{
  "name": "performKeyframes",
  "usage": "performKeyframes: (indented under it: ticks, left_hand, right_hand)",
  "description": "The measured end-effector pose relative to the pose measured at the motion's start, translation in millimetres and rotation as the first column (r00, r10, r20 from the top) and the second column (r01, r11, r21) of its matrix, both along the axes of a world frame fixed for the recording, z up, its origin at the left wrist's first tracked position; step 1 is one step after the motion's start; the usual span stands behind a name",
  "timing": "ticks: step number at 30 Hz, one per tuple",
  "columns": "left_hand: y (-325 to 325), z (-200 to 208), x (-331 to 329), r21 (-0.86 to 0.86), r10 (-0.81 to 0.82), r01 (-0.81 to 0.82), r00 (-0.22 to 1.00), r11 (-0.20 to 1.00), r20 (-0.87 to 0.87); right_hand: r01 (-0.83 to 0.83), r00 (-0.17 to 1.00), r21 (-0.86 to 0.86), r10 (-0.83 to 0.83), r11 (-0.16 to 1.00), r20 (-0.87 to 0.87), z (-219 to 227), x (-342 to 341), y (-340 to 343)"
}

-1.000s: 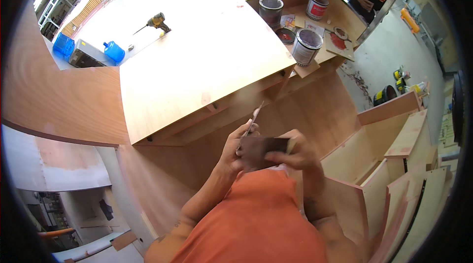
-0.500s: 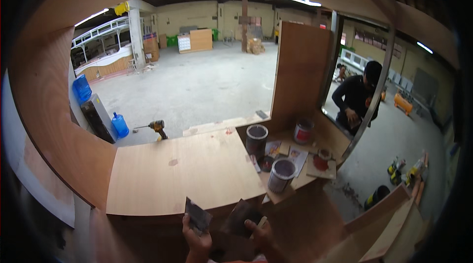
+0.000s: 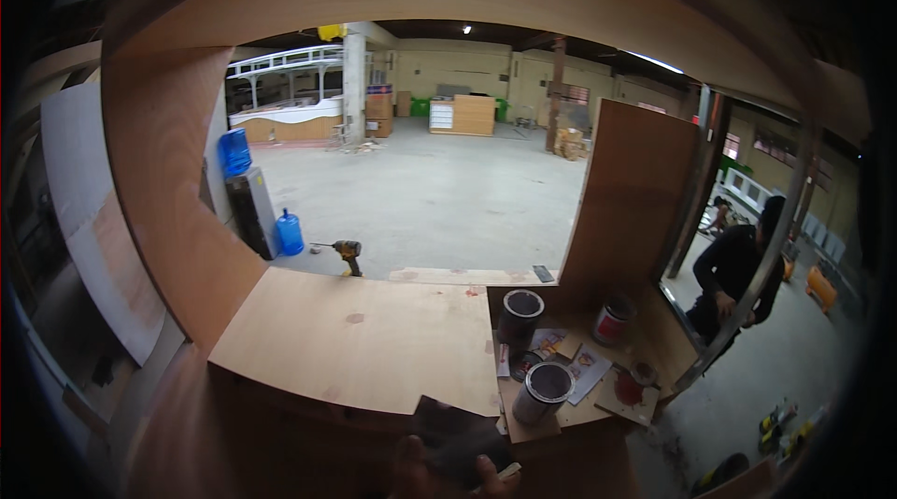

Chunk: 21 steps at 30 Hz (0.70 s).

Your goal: The person mixes putty between two metal scrapers, applies and smooths the putty onto the wooden frame edges using a scraper, and rubs the scrapers together to scrape and mix the putty.

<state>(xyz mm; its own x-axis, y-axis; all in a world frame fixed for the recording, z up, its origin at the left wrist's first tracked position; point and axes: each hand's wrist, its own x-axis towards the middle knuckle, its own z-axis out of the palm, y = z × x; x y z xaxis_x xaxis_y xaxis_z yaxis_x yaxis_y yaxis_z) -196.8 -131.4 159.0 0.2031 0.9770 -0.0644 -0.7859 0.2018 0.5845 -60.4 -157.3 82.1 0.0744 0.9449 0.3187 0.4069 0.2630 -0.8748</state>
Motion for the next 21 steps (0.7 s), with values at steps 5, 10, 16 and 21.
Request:
performKeyframes:
  ticks: [5, 10, 16, 21]
  left_hand:
    - [1, -4, 7, 0.044, -0.098, 0.100, 0.994, 0.994, -0.042]
    - [6, 4, 0, 0.112, -0.232, 0.251, 0.959, 0.961, -0.162]
    - [-7, 11, -20, 0.161, -0.390, 0.446, 0.874, 0.880, -0.290]
    - [-5, -16, -21, -0.124, -0.055, 0.061, 0.997, 0.990, 0.057]
  right_hand:
    - [-0.109, 0.862, -0.139, 0.023, 0.984, -0.507, 63, 23, -1]
    - [-0.138, 0.716, -0.128, 0.010, 0.982, -0.698, 98, 35, 2]
    - [-0.069, 0.796, 0.002, 0.056, 0.998, -0.603, 107, 58, 18]
    - [-0.082, 0.926, 0.306, 0.186, 0.948, -0.329, 109, 80, 21]
